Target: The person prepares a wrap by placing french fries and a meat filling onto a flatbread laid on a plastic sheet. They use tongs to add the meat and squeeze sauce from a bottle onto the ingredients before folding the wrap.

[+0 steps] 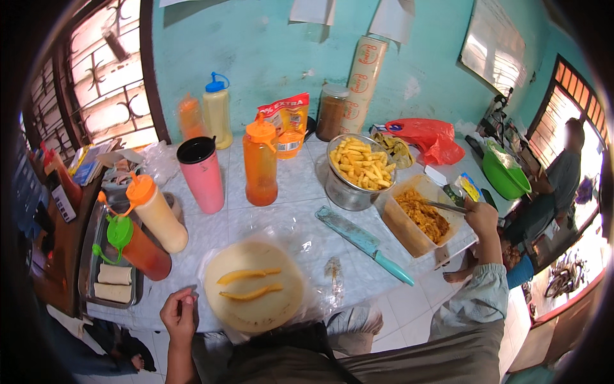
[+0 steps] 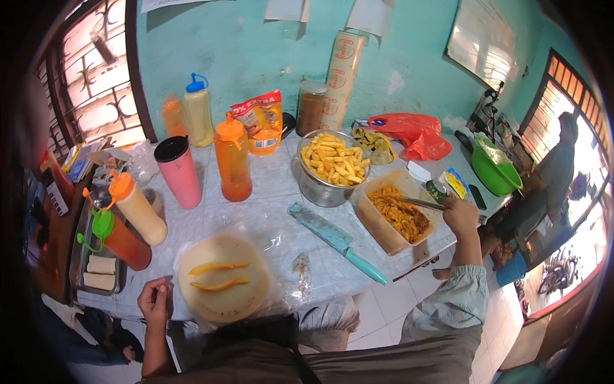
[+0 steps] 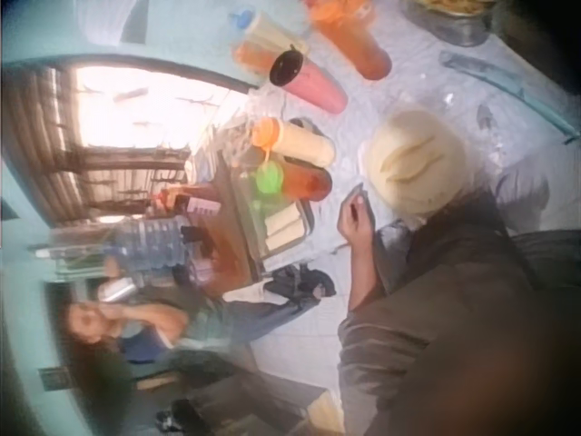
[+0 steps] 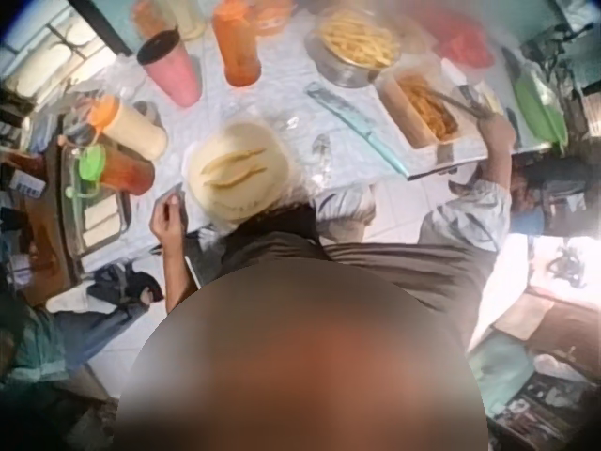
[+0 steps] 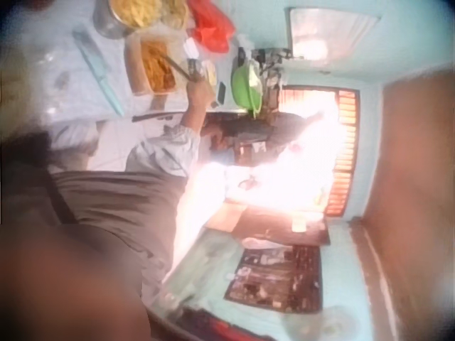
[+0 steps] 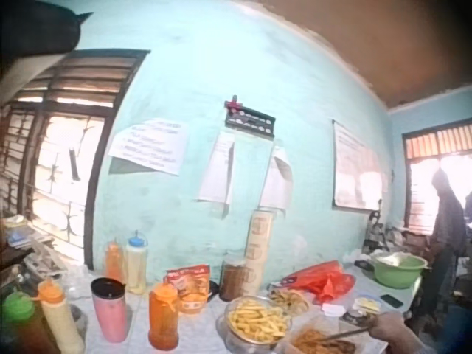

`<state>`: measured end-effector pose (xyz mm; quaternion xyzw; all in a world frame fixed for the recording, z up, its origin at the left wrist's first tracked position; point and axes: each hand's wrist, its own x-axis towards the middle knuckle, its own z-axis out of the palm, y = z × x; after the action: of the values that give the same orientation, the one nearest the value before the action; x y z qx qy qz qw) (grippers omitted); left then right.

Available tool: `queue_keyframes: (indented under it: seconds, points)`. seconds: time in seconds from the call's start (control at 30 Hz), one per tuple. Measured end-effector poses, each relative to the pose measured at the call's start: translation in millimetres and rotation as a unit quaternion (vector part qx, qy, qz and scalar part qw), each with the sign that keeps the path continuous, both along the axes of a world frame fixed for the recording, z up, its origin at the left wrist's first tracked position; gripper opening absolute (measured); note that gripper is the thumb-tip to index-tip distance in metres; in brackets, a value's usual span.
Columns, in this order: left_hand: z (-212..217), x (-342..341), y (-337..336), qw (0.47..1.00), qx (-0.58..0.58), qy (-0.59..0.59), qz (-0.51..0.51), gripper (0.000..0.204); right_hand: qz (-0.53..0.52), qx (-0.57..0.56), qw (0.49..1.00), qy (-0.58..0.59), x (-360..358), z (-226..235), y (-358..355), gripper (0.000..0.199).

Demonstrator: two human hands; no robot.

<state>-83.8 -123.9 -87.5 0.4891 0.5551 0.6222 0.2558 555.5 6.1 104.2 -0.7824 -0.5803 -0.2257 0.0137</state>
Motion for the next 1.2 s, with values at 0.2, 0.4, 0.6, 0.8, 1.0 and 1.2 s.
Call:
queue_keyframes:
  seconds: [0.2, 0.4, 0.6, 0.8, 1.0, 1.2]
  points:
    - [6.6, 3.3, 0.7, 0.998, -0.01, 0.06, 0.001, 0.013, 0.11, 0.084, 0.968, 0.211, -20.7, 2.1, -22.0, 0.027]
    - [8.8, 9.0, -1.0, 1.0, 0.002, 0.013, -0.005, 0.014, 0.366, 0.073, 0.884, 0.281, -167.0, -31.6, -29.5, 0.022]
    - [15.5, 4.8, -4.1, 0.99, 0.037, 0.137, 0.008, 0.017, 0.517, 0.059, 0.837, 0.172, -291.8, -70.1, -28.6, 0.013]
    - [23.1, 1.6, -3.8, 0.981, 0.093, 0.171, 0.003, 0.015, 0.549, 0.046, 0.826, 0.115, -321.5, -70.4, -31.8, 0.012]
    - [25.5, 0.2, -6.7, 0.983, 0.089, 0.158, -0.011, 0.013, 0.542, 0.026, 0.838, 0.063, -328.3, -66.4, -35.3, 0.014]
    - [26.4, 1.8, -8.1, 0.983, 0.107, 0.151, 0.005, 0.012, 0.541, 0.001, 0.839, 0.063, -327.0, -55.0, -39.2, 0.02]
